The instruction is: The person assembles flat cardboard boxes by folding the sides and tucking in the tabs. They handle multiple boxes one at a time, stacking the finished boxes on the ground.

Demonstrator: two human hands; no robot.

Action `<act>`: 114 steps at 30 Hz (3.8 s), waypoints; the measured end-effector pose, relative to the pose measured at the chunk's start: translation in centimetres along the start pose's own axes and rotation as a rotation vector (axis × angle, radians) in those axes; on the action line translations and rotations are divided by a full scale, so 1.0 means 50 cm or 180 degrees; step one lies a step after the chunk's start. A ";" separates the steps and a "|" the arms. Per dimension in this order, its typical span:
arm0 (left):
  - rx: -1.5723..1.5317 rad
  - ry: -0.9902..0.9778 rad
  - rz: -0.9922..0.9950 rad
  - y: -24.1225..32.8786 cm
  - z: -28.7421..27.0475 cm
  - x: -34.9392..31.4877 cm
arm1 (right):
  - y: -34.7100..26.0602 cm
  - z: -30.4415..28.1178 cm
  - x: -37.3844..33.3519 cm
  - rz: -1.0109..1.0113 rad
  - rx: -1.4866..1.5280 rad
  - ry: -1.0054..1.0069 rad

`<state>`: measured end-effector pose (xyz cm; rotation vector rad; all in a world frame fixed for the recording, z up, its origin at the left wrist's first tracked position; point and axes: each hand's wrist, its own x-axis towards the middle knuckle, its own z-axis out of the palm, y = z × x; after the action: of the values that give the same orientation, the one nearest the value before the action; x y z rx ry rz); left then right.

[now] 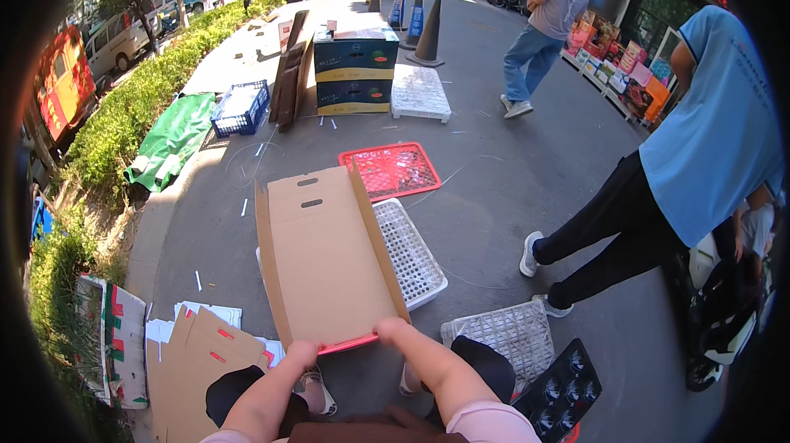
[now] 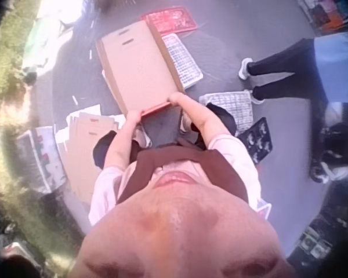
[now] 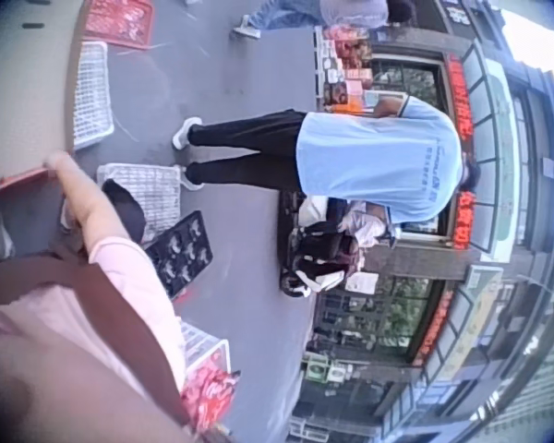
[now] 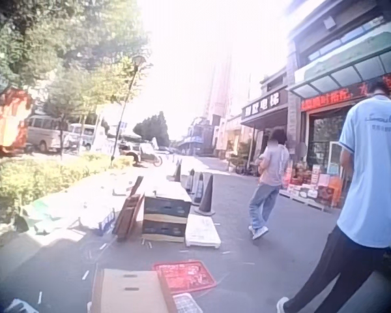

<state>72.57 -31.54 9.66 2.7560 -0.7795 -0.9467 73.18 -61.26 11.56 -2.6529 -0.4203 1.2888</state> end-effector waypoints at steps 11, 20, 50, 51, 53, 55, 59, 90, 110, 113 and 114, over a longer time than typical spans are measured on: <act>-0.0003 -0.0775 0.0643 -0.030 0.079 0.017 | -0.004 0.084 0.007 -0.0373 -0.0023 -0.0361; 0.0243 -0.1504 0.0947 0.024 0.084 -0.031 | -0.057 0.157 -0.088 -0.0014 0.0551 -0.0967; -0.0429 -0.1822 0.0367 0.053 0.066 -0.065 | -0.037 0.230 -0.090 0.0295 0.1266 -0.1330; -0.0702 -0.1888 0.0238 0.048 0.078 -0.056 | -0.015 0.252 -0.070 0.0273 0.1077 -0.1323; -0.0859 -0.2124 0.0252 0.019 0.101 -0.037 | -0.018 0.268 -0.063 0.0276 0.1021 -0.1403; -0.0877 -0.2287 0.0241 0.011 0.091 -0.028 | -0.026 0.240 -0.077 0.0441 0.1332 -0.1499; -0.1042 -0.2512 0.0263 -0.005 0.100 -0.016 | -0.079 0.140 -0.151 0.0426 0.1133 -0.1489; 0.1006 -0.0284 0.1001 0.083 -0.305 -0.239 | -0.253 -0.133 -0.301 -0.1165 0.2362 0.1703; 0.4489 0.1760 0.1813 -0.240 -0.682 -0.572 | -0.106 -0.380 -0.472 0.0477 -0.0367 0.2940; 0.4967 0.1516 0.0691 -0.240 -0.715 -0.550 | -0.114 -0.336 -0.443 0.0496 0.0156 0.3122; 0.5094 0.1565 0.0333 -0.218 -0.715 -0.529 | -0.107 -0.322 -0.435 0.0577 0.0398 0.3140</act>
<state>81.12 -10.40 49.36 3.5877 -2.1382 0.8855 72.11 -63.49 39.04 -2.8326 0.0524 -0.0764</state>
